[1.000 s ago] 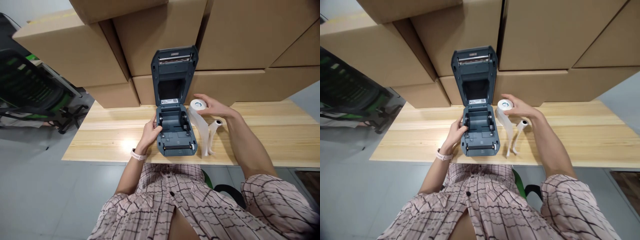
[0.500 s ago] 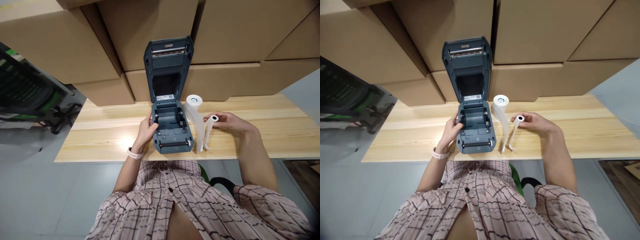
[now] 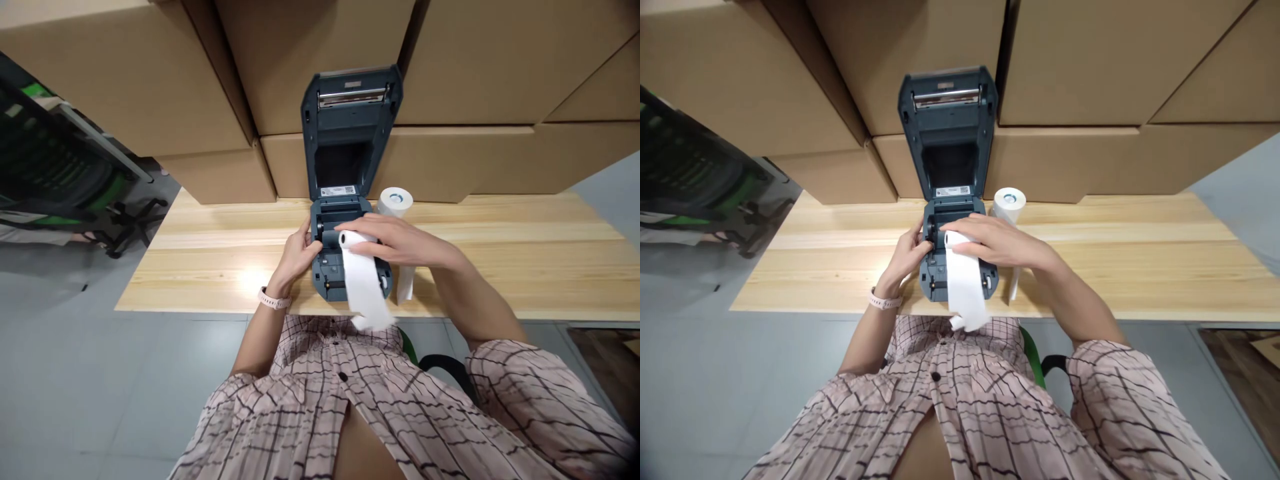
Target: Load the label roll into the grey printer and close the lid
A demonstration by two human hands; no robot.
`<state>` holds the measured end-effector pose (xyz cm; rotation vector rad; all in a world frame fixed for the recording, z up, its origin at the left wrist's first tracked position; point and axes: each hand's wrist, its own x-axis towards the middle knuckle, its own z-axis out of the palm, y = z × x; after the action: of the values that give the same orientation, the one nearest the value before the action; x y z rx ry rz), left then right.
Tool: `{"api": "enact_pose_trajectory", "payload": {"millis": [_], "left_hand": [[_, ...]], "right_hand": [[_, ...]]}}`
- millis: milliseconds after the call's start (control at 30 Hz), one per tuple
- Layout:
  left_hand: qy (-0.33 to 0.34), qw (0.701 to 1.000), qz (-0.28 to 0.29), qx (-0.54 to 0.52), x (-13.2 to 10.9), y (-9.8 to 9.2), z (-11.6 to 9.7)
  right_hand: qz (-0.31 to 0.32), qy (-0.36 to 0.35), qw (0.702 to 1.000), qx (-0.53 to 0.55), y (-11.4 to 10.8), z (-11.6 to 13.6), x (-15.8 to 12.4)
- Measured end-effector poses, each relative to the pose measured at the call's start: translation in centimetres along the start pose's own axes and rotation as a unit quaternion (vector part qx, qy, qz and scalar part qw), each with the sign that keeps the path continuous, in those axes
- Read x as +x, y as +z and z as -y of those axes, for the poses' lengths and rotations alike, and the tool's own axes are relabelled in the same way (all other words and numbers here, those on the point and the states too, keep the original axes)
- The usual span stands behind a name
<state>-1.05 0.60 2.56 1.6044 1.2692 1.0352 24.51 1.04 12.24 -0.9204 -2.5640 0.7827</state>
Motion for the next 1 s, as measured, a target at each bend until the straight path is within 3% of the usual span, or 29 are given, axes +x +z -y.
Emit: {"api": "enact_pose_trajectory", "payload": {"millis": [100, 200, 300, 500, 667, 833, 1000], "left_hand": [[-0.011, 1.0, 0.012, 0.002, -0.1, 0.0, -0.2], [-0.027, 0.999, 0.017, 0.002, -0.2, -0.1, -0.6], [-0.029, 0.999, 0.02, -0.002, -0.2, -0.2, -0.9], [-0.026, 1.0, 0.009, 0.001, -0.3, -0.1, -1.1], [-0.02, 1.0, 0.006, 0.004, -0.3, 0.0, -1.0], [-0.024, 0.999, 0.005, 0.024, -0.2, -0.1, -1.0], [-0.021, 1.0, -0.008, 0.013, -0.1, 0.1, -0.8]], "right_hand": [[0.037, 0.003, 0.997, -0.066, 2.2, -0.9, 1.9], [0.044, 0.008, 0.995, -0.086, 3.3, -2.0, 1.8], [0.002, -0.013, 0.997, -0.072, 4.0, -2.4, 1.1], [-0.161, -0.046, 0.977, -0.129, 5.7, -0.8, -0.2], [-0.188, -0.079, 0.966, -0.16, 7.7, 1.6, -2.7], [-0.231, -0.053, 0.95, -0.205, 10.0, 3.7, -5.0], [-0.255, -0.04, 0.939, -0.226, 11.5, 4.6, -5.5]]}}
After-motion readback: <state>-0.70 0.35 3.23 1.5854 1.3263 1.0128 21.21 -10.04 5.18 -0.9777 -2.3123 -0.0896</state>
